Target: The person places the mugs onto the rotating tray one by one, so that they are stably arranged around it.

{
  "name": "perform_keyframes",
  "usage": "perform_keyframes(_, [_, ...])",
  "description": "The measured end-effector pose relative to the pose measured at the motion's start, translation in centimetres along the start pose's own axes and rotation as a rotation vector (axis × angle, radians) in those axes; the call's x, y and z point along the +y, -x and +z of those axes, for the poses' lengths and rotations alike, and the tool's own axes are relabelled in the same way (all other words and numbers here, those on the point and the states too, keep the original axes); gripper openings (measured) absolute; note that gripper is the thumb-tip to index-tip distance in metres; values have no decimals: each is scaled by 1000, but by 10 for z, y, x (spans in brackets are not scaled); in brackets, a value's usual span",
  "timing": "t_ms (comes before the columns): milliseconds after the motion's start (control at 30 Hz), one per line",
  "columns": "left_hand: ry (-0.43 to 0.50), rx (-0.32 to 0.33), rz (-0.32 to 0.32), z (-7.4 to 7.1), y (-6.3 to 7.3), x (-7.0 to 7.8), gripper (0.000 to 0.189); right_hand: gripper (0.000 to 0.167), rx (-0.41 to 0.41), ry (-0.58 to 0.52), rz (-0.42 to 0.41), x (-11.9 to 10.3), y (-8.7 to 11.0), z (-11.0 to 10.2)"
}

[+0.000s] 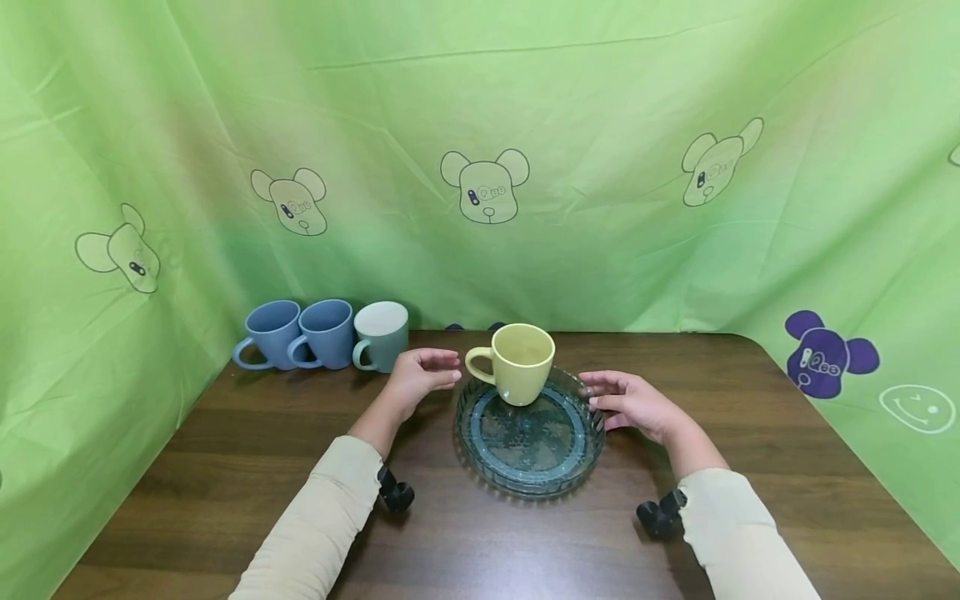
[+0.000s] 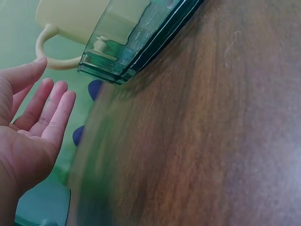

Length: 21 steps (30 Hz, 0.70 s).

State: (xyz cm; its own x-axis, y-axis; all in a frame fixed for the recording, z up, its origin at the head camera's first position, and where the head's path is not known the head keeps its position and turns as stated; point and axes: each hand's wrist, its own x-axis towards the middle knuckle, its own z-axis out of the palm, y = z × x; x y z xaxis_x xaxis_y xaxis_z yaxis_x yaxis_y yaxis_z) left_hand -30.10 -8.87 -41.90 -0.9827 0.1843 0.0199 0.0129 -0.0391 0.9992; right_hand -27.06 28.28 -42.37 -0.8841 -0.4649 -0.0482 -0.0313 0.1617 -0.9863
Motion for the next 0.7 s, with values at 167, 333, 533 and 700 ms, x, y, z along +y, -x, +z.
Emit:
perform_keyframes(167, [19,-20,19,-3,5,0,43,58,22,-15,49,0,1,1])
perform_keyframes(333, [54,-15,29,-9,10,0,44,59,45,-27,87,-1,6,3])
perform_keyframes(533, [81,-2,32,-16,17,4,43,59,56,-40,83,-1,11,5])
perform_keyframes(700, [88,12,31,-21,23,7,43,59,89,-64,95,-2,15,10])
